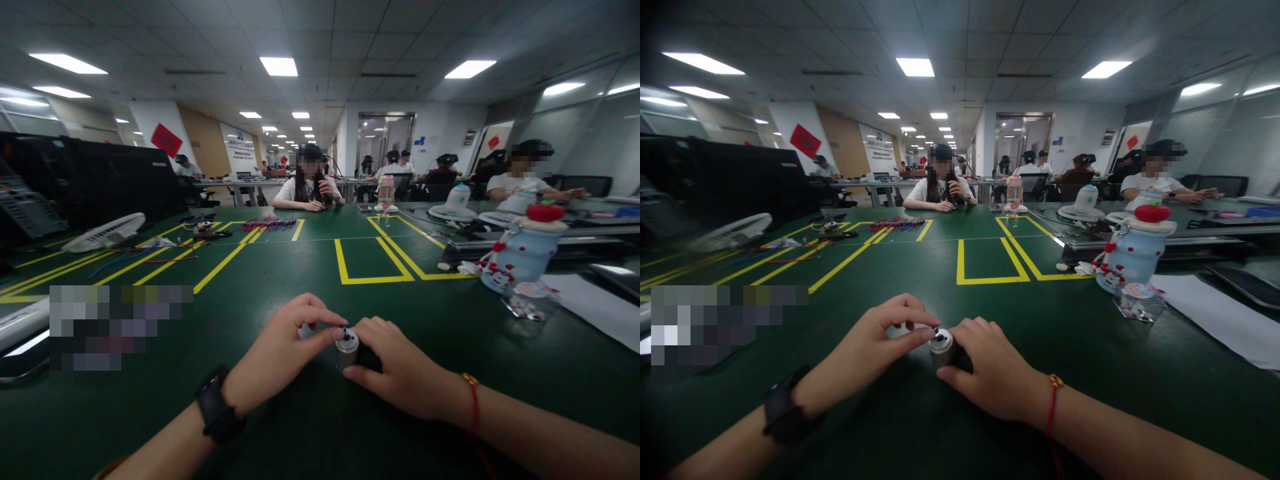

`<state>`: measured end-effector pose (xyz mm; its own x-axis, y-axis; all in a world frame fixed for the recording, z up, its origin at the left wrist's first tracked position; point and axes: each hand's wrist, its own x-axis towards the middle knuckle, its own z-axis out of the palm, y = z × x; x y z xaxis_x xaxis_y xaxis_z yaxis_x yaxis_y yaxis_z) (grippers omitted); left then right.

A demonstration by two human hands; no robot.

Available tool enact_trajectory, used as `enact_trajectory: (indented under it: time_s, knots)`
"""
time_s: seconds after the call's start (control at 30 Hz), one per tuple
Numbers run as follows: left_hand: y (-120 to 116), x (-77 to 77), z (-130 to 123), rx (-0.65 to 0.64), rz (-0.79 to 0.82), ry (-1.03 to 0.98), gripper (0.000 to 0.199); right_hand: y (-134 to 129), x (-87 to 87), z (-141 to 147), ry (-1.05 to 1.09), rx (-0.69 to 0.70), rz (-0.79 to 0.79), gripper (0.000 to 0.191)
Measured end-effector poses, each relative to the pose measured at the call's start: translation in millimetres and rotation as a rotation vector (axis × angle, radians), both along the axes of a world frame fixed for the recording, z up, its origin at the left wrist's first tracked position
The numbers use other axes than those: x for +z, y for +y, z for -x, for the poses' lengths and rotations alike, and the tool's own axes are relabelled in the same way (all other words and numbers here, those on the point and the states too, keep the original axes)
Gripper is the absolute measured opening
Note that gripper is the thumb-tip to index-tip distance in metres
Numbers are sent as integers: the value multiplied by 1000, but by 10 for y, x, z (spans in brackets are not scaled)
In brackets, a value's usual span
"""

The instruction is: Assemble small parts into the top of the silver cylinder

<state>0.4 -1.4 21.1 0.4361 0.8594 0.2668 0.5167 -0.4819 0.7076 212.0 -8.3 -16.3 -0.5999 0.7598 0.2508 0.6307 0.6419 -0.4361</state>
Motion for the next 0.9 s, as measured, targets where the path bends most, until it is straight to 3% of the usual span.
enact_trajectory:
  time_s: [0.47, 0.77, 0.9]
  knots:
    - [-10, 11, -14, -57, 72, 75, 23, -5, -3, 3, -15, -3, 0, 26]
    - [164, -206, 255, 64, 232, 57, 30, -8, 25, -8, -21, -9, 21, 25]
    - [174, -246, 270, 81, 228, 41, 31, -9, 23, -5, -16, -6, 28, 26]
